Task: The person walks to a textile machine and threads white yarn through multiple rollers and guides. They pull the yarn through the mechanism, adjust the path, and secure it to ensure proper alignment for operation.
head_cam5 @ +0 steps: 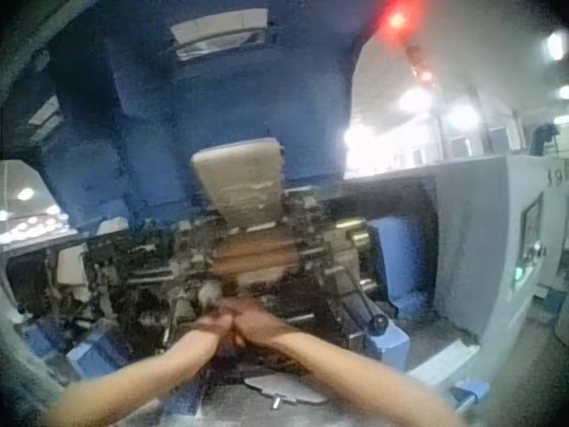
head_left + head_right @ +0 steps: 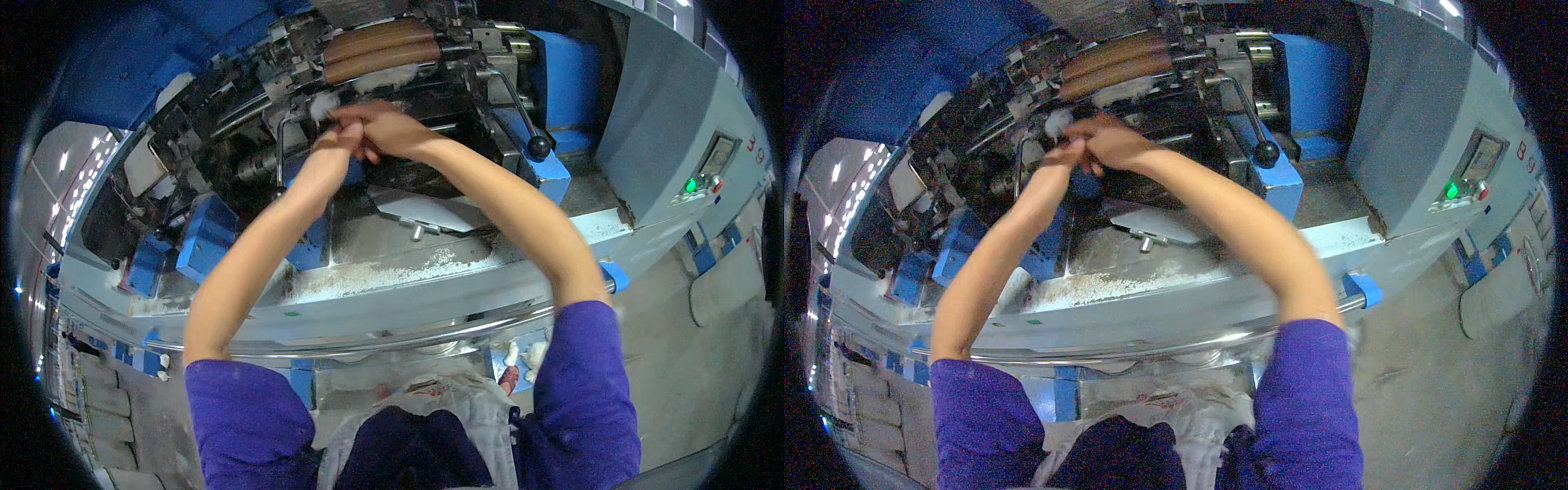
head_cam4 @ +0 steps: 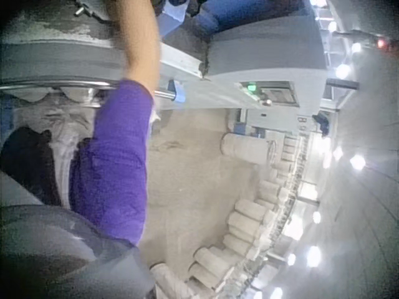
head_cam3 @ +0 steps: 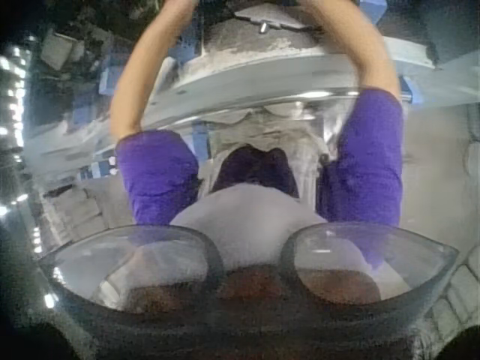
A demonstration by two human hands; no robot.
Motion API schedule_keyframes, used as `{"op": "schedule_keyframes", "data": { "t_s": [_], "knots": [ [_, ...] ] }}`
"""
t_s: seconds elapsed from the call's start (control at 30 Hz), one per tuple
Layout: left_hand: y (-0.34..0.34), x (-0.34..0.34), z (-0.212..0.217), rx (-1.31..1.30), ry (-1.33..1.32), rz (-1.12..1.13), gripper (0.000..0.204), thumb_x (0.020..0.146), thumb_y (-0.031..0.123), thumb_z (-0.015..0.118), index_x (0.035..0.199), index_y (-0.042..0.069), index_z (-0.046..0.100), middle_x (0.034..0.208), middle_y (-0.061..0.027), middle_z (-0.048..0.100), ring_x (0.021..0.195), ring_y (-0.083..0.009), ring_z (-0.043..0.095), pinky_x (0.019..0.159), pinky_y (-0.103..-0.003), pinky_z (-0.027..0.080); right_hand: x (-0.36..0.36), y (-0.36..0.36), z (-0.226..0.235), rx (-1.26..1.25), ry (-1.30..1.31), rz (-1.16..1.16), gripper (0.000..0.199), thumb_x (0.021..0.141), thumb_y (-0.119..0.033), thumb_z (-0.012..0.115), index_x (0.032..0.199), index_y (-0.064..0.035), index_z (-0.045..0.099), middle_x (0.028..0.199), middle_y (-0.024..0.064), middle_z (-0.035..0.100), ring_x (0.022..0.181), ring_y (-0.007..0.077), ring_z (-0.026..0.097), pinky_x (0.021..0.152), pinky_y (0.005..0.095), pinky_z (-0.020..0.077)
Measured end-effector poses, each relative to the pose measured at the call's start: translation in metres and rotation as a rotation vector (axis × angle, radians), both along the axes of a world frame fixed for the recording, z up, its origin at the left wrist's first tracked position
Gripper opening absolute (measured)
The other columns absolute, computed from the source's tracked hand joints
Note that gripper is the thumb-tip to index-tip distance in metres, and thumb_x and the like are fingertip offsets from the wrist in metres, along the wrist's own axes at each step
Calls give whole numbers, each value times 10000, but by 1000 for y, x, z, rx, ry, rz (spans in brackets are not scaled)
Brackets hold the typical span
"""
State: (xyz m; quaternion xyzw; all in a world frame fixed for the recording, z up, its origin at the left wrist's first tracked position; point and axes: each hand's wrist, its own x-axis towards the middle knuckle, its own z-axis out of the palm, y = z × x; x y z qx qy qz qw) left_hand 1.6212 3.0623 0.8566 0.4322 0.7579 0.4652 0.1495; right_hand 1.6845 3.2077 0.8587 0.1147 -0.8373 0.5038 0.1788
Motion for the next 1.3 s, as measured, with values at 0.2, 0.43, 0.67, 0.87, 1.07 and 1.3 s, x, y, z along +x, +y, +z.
{"op": "schedule_keyframes", "data": {
  "t_s": [0.2, 0.43, 0.67, 0.87, 1.07, 1.3],
  "knots": [
    [-153, 107, -61, -13, 833, -527, 488, 792, 241, 656, 1224, 61, 517, 1145, -126, 557, 1053, -322, 522, 922, -436, 418, 213, 18, -1, 389, 189, -352, 280, 942, -163, 507, 1188, -93, 620, 596, 28, 591, 516, 84, 574, 489, 243, 472],
    [-167, 128, -136, -331, 617, -397, 504, 769, 269, 685, 1215, 101, 522, 991, -97, 604, 935, -310, 578, 778, -421, 469, 287, 101, -52, 1315, -346, -1258, 163, 896, -217, 561, 1010, -168, 668, 787, 84, 676, 713, 287, 670, 575, 408, 508],
    [-162, 131, -154, -430, 757, -270, 412, 822, 332, 638, 1173, 138, 547, 923, -30, 609, 830, -238, 602, 682, -358, 481, 270, 80, -5, 581, 349, -1115, 221, 932, -228, 553, 1057, -91, 675, 886, 77, 662, 728, 129, 634, 623, 259, 502],
    [-164, 139, -160, -366, 705, -177, 375, 826, 355, 624, 1148, 166, 580, 883, -52, 623, 824, -263, 610, 686, -383, 473, 116, 17, 2, -274, 201, -338, 413, 920, -165, 555, 1279, 21, 477, 1172, 150, 555, 1060, 215, 558, 982, 332, 429],
    [-166, 141, -156, -281, 786, -123, 348, 818, 372, 619, 1094, 161, 617, 834, -40, 621, 776, -228, 616, 660, -350, 472, -20, 52, 18, -1164, 379, -546, 309, 879, -14, 545, 1177, 52, 502, 1106, 143, 538, 1006, 221, 531, 932, 312, 434],
    [-164, 139, -161, -236, 854, -116, 369, 807, 415, 616, 1076, 163, 625, 776, -26, 587, 683, -208, 598, 601, -330, 462, -68, 58, 6, -1186, 328, -457, 229, 805, 70, 586, 1023, 20, 537, 985, 141, 577, 789, 211, 590, 712, 292, 549]
  ]
}}
